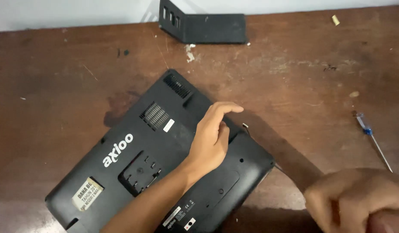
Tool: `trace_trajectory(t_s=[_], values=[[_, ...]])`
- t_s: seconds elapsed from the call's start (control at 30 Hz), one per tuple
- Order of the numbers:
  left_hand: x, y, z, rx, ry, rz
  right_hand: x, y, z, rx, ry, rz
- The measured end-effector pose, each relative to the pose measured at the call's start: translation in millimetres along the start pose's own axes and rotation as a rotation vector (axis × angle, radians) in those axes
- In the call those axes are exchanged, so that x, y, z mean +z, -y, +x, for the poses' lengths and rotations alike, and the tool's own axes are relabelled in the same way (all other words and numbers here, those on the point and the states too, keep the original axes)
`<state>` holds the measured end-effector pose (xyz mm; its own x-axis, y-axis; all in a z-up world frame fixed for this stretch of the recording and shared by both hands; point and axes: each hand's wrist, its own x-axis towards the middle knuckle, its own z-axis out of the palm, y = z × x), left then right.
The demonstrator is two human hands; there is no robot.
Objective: Removing the back cover of a laptop using a screwdriver and prying it open by hand
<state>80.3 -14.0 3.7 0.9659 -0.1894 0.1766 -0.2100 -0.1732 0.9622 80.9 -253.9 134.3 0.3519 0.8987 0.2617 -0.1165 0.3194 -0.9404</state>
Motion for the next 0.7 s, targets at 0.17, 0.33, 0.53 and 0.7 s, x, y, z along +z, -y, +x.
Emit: trace_trajectory(t_s=[0.17, 0.33, 0.53, 0.7], values=[[-1.0, 1.2, 1.1, -0.002, 0.049, 0.038, -1.2, -25.7, -23.6, 0.094, -0.072, -0.044], [-2.0, -0.2, 2.4, -0.009, 0.063, 0.043, -15.8, -42.3, -37.5, 0.086, 0.091, 0.066], [0.3, -0.6, 2.3, -0.017, 0.068, 0.086, 6.7, -14.2, -15.3, -0.05, -0.21, 0.027], [3.5, -2.2, 3.5, -0.012, 0.061, 0.153, 2.6, -36.5, -31.0, -0.13, -0.301, 0.288]])
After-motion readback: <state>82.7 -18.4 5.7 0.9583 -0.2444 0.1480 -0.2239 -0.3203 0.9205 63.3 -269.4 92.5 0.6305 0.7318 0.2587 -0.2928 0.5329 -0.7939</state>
